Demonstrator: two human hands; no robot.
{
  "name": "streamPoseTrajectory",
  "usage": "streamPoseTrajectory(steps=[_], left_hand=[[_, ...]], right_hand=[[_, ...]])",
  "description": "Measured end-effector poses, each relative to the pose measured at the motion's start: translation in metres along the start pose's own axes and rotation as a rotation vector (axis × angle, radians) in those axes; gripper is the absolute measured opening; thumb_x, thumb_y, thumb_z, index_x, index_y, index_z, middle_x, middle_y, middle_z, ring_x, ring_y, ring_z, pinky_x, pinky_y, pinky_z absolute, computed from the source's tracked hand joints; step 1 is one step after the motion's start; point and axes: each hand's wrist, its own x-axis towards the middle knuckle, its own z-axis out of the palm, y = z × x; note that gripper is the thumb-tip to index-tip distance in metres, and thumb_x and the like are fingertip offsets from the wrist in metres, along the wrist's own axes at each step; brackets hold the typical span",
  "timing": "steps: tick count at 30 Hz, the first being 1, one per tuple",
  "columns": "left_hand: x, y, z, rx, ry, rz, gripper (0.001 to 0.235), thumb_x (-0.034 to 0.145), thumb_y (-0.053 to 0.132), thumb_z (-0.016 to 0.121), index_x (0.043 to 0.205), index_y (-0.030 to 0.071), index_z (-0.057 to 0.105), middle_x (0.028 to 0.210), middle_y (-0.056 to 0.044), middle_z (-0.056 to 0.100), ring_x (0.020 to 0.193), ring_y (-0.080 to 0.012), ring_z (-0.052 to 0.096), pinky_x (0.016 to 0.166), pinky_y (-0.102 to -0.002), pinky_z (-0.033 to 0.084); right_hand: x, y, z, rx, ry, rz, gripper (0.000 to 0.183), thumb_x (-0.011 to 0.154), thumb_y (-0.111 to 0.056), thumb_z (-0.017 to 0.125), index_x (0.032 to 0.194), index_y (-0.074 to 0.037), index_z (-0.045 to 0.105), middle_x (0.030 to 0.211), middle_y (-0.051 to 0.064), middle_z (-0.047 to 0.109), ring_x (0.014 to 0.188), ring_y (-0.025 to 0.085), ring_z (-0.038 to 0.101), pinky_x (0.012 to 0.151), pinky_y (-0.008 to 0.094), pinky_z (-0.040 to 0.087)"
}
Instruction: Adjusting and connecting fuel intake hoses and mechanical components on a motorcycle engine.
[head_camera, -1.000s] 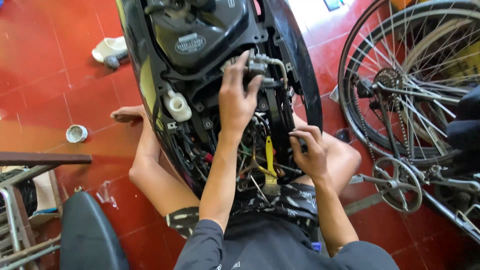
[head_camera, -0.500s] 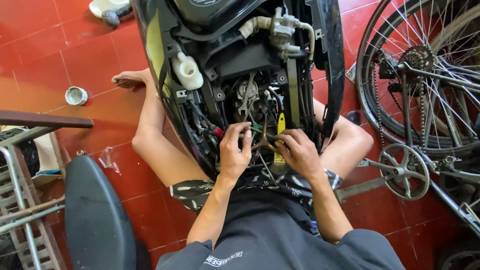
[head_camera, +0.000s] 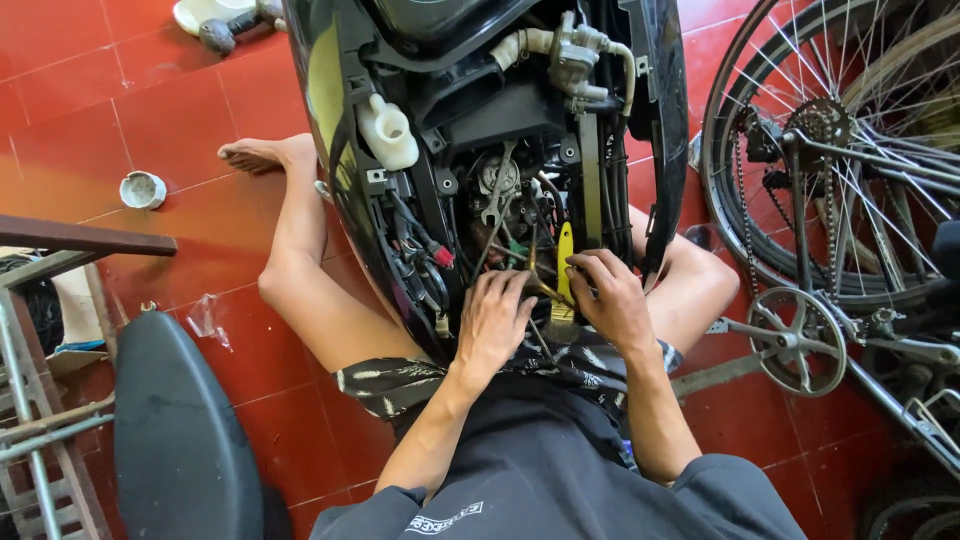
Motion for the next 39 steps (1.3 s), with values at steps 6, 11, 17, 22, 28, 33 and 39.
streamPoseTrajectory(steps=[6,11,17,22,28,33,39], left_hand=[[-0.01,0.005,-0.008,-0.034,-0.033,-0.04,0.038,0.1,0.034,0.062,0.132,0.013,0.064,0.123,-0.01,0.066,0.124,-0.0299,0.059,0.096,-0.045,0.053],[-0.011,0.007,0.007,0.032,0.064,-0.069,0.03,0.095,0.021,0.066,0.124,0.012,0.066,0.112,-0.008,0.066,0.117,-0.0298,0.06,0.086,-0.043,0.056],[-0.013,0.008,0.011,0.003,0.227,-0.03,0.01,0.094,0.018,0.064,0.102,0.019,0.071,0.097,0.001,0.066,0.111,-0.025,0.059,0.081,-0.037,0.057],[-0.018,0.009,0.016,0.02,0.296,-0.007,0.011,0.095,0.019,0.065,0.102,0.023,0.071,0.098,0.005,0.067,0.112,-0.0234,0.058,0.088,-0.037,0.052],[-0.018,0.01,0.006,-0.001,0.302,0.04,0.022,0.097,0.017,0.061,0.113,0.028,0.071,0.102,0.007,0.068,0.11,-0.0226,0.059,0.086,-0.036,0.05],[-0.023,0.008,0.012,0.001,0.248,0.054,0.028,0.096,0.015,0.06,0.119,0.028,0.071,0.103,0.006,0.07,0.109,-0.0249,0.06,0.085,-0.039,0.051],[-0.02,0.01,0.011,0.045,0.224,0.027,0.032,0.094,0.012,0.062,0.121,0.027,0.069,0.106,0.006,0.067,0.111,-0.0237,0.059,0.084,-0.036,0.05]], right_hand=[[0.029,-0.008,0.012,-0.058,-0.021,-0.104,0.015,0.096,-0.015,0.073,0.111,-0.013,0.071,0.096,0.006,0.065,0.088,0.029,0.067,0.077,0.039,0.058],[0.053,-0.009,0.055,-0.349,-0.1,-0.213,0.015,0.089,-0.034,0.075,0.097,-0.021,0.073,0.086,0.0,0.063,0.086,0.022,0.065,0.071,0.034,0.058],[0.057,0.016,0.101,-0.447,-0.323,-0.191,0.017,0.086,-0.038,0.068,0.085,-0.022,0.072,0.082,-0.001,0.066,0.086,0.024,0.069,0.072,0.036,0.057],[0.063,0.007,0.075,-0.338,-0.361,-0.16,0.019,0.087,-0.035,0.071,0.087,-0.016,0.073,0.085,0.004,0.069,0.094,0.028,0.072,0.075,0.041,0.057],[0.07,-0.012,0.023,-0.253,-0.373,-0.102,0.018,0.092,-0.033,0.068,0.093,-0.014,0.068,0.084,0.004,0.063,0.091,0.029,0.07,0.075,0.04,0.056],[0.07,-0.002,0.007,-0.03,-0.233,-0.03,0.014,0.093,-0.018,0.072,0.098,-0.008,0.065,0.083,0.009,0.058,0.087,0.037,0.068,0.073,0.045,0.056],[0.08,-0.004,0.004,0.221,-0.008,-0.032,0.011,0.097,-0.009,0.073,0.097,-0.006,0.062,0.076,0.009,0.047,0.071,0.036,0.06,0.063,0.044,0.05]])
